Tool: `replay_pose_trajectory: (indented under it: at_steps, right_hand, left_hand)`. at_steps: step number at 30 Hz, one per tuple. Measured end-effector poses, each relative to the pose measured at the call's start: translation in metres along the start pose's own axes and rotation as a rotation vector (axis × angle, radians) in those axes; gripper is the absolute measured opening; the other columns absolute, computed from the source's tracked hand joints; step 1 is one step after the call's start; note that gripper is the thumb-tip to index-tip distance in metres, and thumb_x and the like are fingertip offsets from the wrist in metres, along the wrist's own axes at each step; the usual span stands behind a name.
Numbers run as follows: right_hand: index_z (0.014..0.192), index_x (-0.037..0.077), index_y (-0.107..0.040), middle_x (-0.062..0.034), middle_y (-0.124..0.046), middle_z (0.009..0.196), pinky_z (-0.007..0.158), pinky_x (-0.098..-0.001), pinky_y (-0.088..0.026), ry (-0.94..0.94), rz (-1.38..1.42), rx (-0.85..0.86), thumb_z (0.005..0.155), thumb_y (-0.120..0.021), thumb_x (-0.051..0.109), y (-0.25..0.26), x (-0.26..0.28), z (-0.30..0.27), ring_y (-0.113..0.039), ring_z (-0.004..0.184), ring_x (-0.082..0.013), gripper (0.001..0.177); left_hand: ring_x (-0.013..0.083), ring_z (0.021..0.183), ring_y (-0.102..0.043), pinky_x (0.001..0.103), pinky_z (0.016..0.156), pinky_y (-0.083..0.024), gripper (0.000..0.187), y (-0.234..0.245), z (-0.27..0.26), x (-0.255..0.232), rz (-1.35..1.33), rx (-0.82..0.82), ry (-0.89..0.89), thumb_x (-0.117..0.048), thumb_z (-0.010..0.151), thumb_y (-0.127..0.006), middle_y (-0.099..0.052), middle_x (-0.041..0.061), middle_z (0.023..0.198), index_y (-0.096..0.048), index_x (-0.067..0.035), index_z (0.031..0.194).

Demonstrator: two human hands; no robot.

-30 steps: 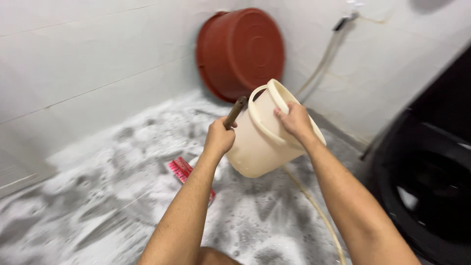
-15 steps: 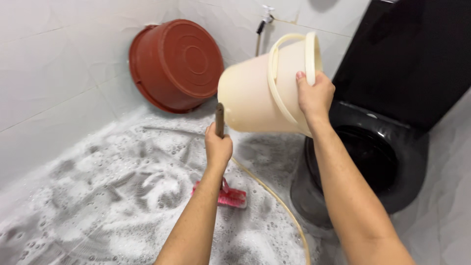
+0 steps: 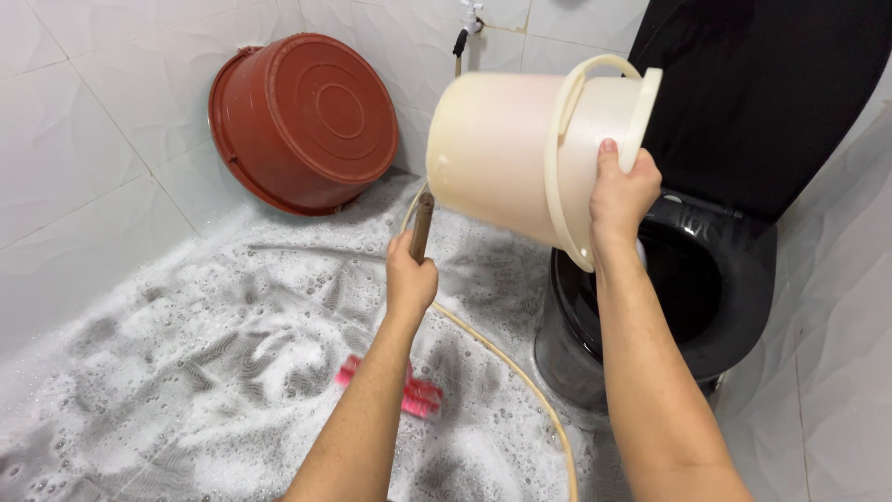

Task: The person cleans a soapy tiled floor using a long-handled scrub brush, pouring water from a bucket into the toilet, and scrubbing different areas of the floor.

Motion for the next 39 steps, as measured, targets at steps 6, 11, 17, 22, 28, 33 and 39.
replay_pose_trajectory:
  at_steps: [6, 11, 17, 22, 28, 33, 39]
  right_hand:
    - [0.103, -0.001, -0.069, -0.0128, -0.077, 0.099, 0.085, -0.0342, -0.059, -0.055, 0.168, -0.039, 0.101, -0.063, 0.022, 0.009, -0.008, 0.014, -0.076, 0.089, -0.0213, 0.024]
    - [0.107, -0.003, -0.069, -0.0139, -0.078, 0.103, 0.087, -0.0344, -0.061, -0.123, 0.229, -0.089, 0.101, -0.062, 0.022, 0.022, -0.021, 0.03, -0.077, 0.092, -0.0219, 0.026]
    - [0.12, -0.005, -0.065, -0.0177, -0.075, 0.116, 0.093, -0.0373, -0.064, -0.115, 0.481, -0.062, 0.102, -0.056, 0.019, 0.036, -0.029, 0.037, -0.077, 0.102, -0.0255, 0.031]
    - [0.131, -0.004, -0.059, -0.0179, -0.072, 0.123, 0.097, -0.0391, -0.058, -0.216, 0.605, -0.135, 0.101, -0.051, 0.019, 0.052, -0.04, 0.044, -0.077, 0.111, -0.0285, 0.038]
    - [0.132, -0.005, -0.056, -0.0201, -0.07, 0.127, 0.097, -0.0391, -0.06, -0.219, 0.758, -0.149, 0.104, -0.05, 0.019, 0.066, -0.044, 0.051, -0.078, 0.113, -0.0285, 0.038]
    - [0.123, -0.003, -0.065, -0.0134, -0.076, 0.115, 0.09, -0.0345, -0.061, -0.092, 0.561, -0.132, 0.104, -0.056, 0.02, 0.052, -0.043, 0.054, -0.079, 0.102, -0.0223, 0.031]
    - [0.098, -0.001, -0.07, -0.0073, -0.075, 0.089, 0.07, -0.0336, -0.056, 0.439, 0.044, 0.028, 0.103, -0.073, 0.027, -0.036, -0.017, 0.024, -0.07, 0.078, -0.0176, 0.029]
  left_hand:
    - [0.0386, 0.127, -0.055, 0.042, 0.111, -0.042, 0.052, 0.0, 0.004, -0.023, -0.031, -0.012, -0.158, 0.01, 0.076, -0.053, -0.059, 0.02, 0.133, -0.064, -0.001, 0.126]
    - [0.0389, 0.134, -0.051, 0.041, 0.114, -0.039, 0.055, 0.0, 0.012, -0.038, -0.054, 0.021, -0.175, 0.01, 0.076, -0.053, -0.055, 0.021, 0.14, -0.062, -0.001, 0.129]
    - [0.0378, 0.139, -0.048, 0.04, 0.117, -0.036, 0.062, -0.001, 0.029, -0.051, -0.083, 0.049, -0.196, 0.011, 0.075, -0.052, -0.052, 0.02, 0.146, -0.06, -0.002, 0.135]
    - [0.0371, 0.141, -0.047, 0.04, 0.118, -0.036, 0.063, 0.002, 0.034, -0.056, -0.095, 0.04, -0.221, 0.01, 0.075, -0.052, -0.052, 0.02, 0.148, -0.059, -0.002, 0.136]
    - [0.0359, 0.141, -0.048, 0.039, 0.118, -0.037, 0.062, 0.004, 0.033, -0.052, -0.109, 0.051, -0.198, 0.01, 0.075, -0.051, -0.052, 0.019, 0.148, -0.059, -0.002, 0.136]
    - [0.0354, 0.139, -0.049, 0.039, 0.116, -0.037, 0.062, 0.014, 0.03, -0.041, -0.122, 0.029, -0.166, 0.01, 0.075, -0.052, -0.054, 0.018, 0.145, -0.059, -0.002, 0.136]
    - [0.0365, 0.138, -0.049, 0.04, 0.117, -0.038, 0.062, 0.027, 0.028, -0.001, -0.071, -0.019, -0.149, 0.011, 0.076, -0.053, -0.055, 0.019, 0.144, -0.059, -0.002, 0.136]
Point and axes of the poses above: each hand's wrist, its own z-axis towards the middle knuckle, its own y-axis out of the back of the hand, x = y × z, the point moved 6 cm from there along z, towards the middle knuckle
